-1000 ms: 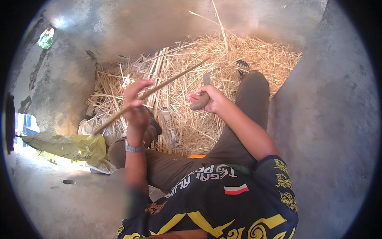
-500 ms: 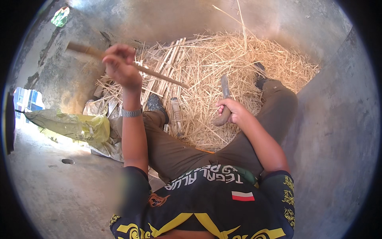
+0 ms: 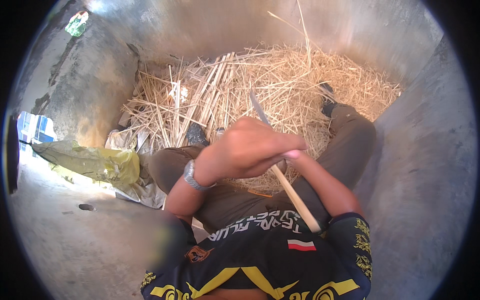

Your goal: The person sits on the floor and uses a large knife to split long bamboo strips into thinner pieces. They hold the bamboo with one hand and repeatedly strike it with the knife to separate the layers, dropping the finished pieces onto a pile.

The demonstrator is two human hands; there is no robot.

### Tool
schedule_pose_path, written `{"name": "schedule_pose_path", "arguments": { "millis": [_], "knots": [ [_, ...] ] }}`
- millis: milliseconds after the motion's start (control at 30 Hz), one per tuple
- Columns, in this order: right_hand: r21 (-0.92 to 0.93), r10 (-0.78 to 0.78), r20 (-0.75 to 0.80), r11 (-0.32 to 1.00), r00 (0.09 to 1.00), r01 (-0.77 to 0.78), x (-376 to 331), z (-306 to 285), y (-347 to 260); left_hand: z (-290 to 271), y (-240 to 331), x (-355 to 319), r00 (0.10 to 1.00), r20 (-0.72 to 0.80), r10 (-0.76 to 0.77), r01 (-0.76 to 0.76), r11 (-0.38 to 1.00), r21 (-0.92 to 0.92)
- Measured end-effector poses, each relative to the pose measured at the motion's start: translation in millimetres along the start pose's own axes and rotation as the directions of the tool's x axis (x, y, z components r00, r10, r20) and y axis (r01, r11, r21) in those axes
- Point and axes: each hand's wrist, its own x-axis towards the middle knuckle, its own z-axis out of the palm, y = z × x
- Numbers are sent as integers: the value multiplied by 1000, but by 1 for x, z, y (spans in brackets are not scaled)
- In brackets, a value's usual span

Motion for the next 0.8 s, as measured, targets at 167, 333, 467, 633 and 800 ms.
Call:
{"name": "schedule_pose_path", "arguments": {
  "millis": [167,333,467,633,800],
  "knots": [
    [109,171,72,978,983,-178,2,-3,22,20,18,11,990,138,-3,21,992,-126],
    [174,280,125,938,952,-299,6,-1,33,84,56,-55,787,613,67,84,973,-215],
    [261,338,114,897,934,-356,12,-3,30,113,56,-62,770,615,170,83,929,-361],
    [329,376,167,850,911,-411,24,-11,34,73,37,-38,811,584,19,176,945,-275],
    [356,275,110,886,955,-296,17,-17,34,-11,-19,-5,984,70,-165,171,981,-91]
  ]
}}
